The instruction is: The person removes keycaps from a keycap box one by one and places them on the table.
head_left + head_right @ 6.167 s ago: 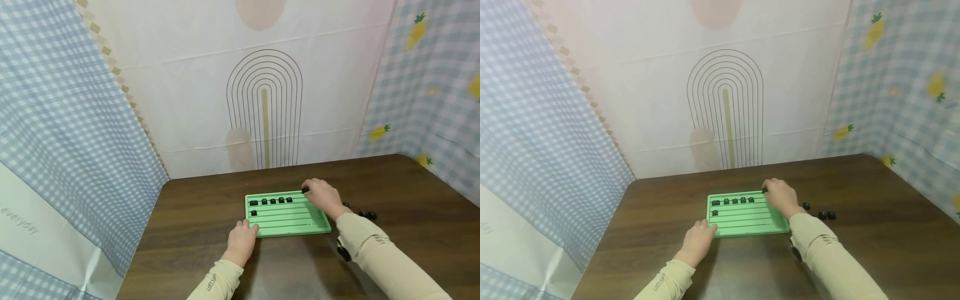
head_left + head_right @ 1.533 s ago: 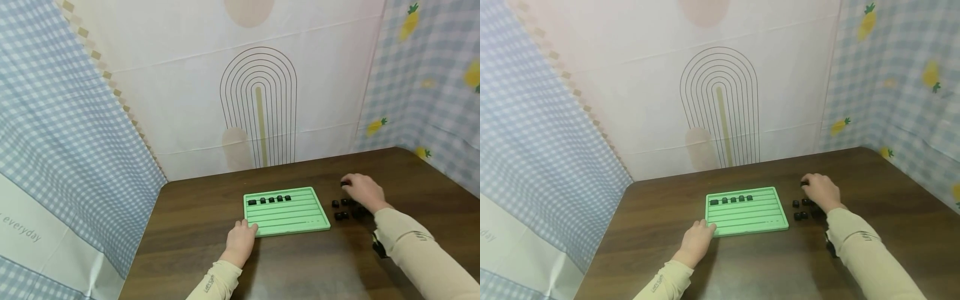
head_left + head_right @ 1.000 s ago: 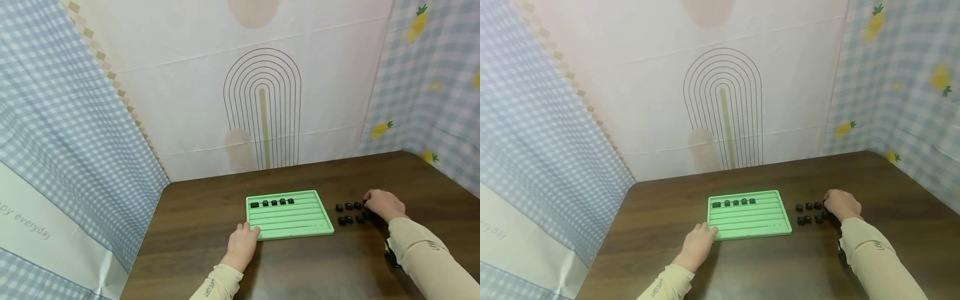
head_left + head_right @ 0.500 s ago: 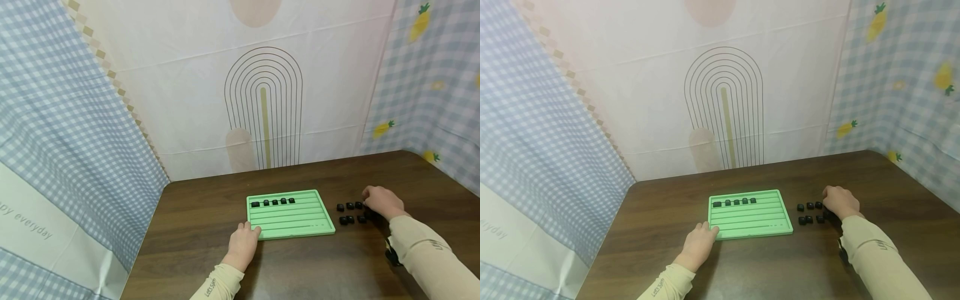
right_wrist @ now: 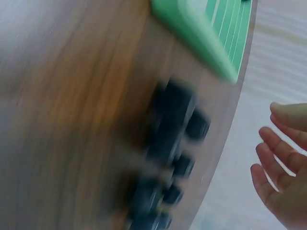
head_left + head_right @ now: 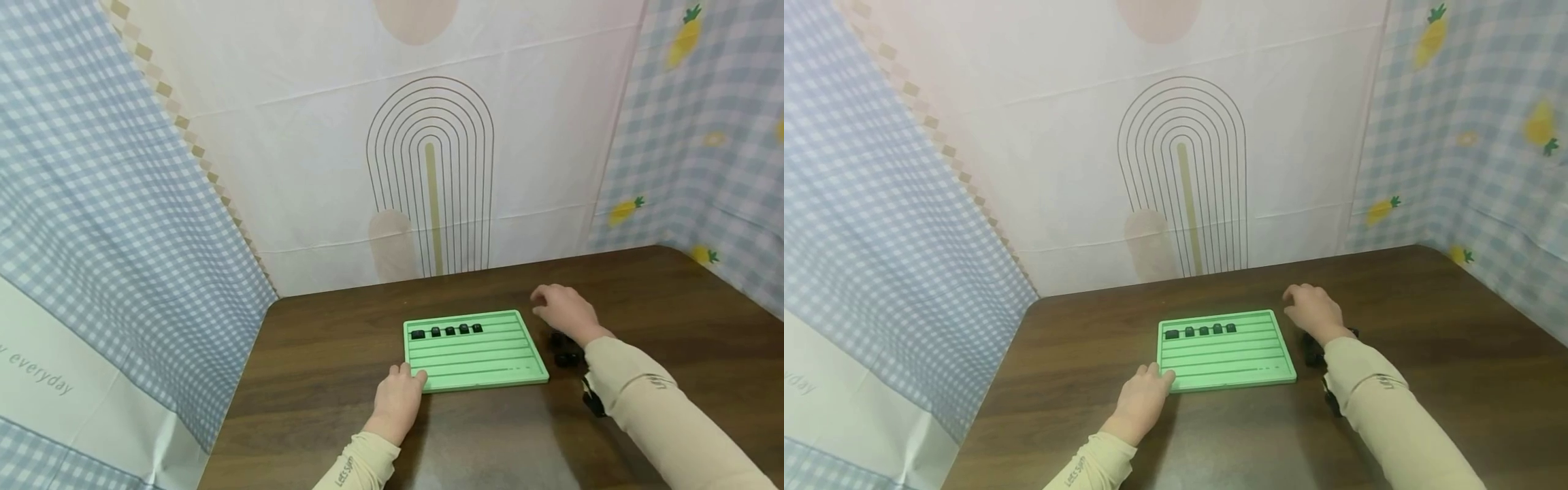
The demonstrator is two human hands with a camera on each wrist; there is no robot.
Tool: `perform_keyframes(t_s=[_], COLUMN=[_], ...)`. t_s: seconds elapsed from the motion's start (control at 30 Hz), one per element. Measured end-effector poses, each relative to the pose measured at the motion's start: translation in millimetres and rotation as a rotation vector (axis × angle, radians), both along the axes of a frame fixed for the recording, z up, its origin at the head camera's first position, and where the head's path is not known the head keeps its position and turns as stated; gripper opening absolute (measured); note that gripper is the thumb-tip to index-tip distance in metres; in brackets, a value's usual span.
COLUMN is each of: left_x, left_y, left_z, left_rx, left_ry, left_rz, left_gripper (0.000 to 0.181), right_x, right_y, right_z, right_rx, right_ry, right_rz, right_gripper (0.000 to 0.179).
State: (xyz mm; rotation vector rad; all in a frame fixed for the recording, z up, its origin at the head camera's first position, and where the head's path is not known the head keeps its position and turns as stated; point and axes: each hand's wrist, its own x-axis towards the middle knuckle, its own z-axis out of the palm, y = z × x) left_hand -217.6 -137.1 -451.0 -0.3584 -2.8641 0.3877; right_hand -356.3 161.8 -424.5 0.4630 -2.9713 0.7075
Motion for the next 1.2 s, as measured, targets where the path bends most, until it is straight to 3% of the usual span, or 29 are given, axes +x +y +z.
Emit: perform_keyframes(t_s=[0.27,0.53,0.8,0.97,1.2], left_x=[0.1,-1.4,-1.4,-2.5,-1.9], left_y=[1.1,0.4,1.2,0.9,0.8], left_z=[0.2,-2.0,-3.8,-5.6,-5.2], left_rx=[0.0,-0.003,-0.018,-0.032,-0.017], left_ry=[-0.015,-0.036,-0.011,0.019,-0.014], left_rz=[0.004,0.023,0.014,0.008,0.022], left_gripper=[0.018,0.017,0.015,0.011,0.014], right_x=[0.2,0.7,3.7,4.5,2.7], right_y=[-55.1,-87.3,-96.2,-95.6,-97.6], right_z=[-7.2,-23.1,-31.9,-32.6,-38.7], right_rx=[-0.005,0.039,0.132,0.125,0.117], right_ry=[-0.024,-0.029,0.034,0.073,0.083], right_rz=[0.084,0.126,0.123,0.119,0.108], right_gripper=[0.029,0.029,0.024,0.021,0.021])
